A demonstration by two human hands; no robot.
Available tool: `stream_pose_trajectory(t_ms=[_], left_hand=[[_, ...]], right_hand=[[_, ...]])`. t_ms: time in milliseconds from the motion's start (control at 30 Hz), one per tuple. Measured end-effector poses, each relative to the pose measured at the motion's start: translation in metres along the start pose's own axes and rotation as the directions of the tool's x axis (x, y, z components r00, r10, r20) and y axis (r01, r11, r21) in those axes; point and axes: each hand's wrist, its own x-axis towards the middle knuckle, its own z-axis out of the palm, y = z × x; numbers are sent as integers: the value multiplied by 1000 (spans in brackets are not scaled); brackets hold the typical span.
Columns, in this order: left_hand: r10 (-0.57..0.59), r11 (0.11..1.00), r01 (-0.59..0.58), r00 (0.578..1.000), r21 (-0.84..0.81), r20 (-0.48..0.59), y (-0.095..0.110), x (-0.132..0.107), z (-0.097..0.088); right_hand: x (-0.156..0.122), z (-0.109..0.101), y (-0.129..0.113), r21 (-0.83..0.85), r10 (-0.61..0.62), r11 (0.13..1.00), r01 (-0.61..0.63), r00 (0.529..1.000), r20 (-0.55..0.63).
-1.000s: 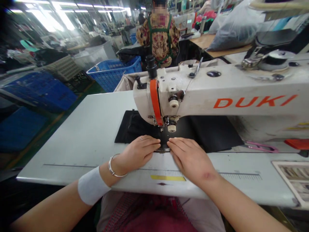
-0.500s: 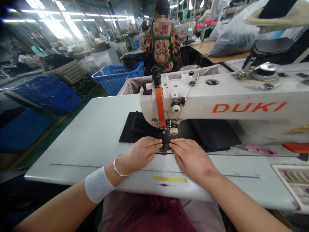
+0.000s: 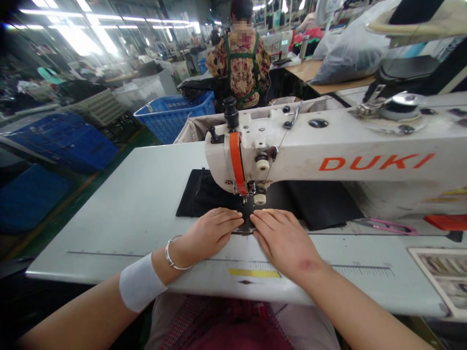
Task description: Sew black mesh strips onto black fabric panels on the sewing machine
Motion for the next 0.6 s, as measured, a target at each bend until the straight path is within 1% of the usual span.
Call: stream_pose_trajectory(t_ms=[200, 300, 467, 600], left_hand=[[-45, 999, 45, 999, -6, 14, -2, 4, 0], [-63, 997, 63, 998, -33, -10, -5, 6, 2], [-73, 996, 68, 995, -64, -65, -9, 9, 5], [-95, 992, 88, 993, -91, -74, -11, 13, 6]], right_hand=[[5, 2, 6, -6, 8, 1000, -8, 1000, 0], [7, 5, 9, -3, 5, 1000, -5, 1000, 0], [10, 7, 11, -13, 44, 999, -44, 999, 15], [13, 8, 11, -14, 72, 997, -71, 997, 30]])
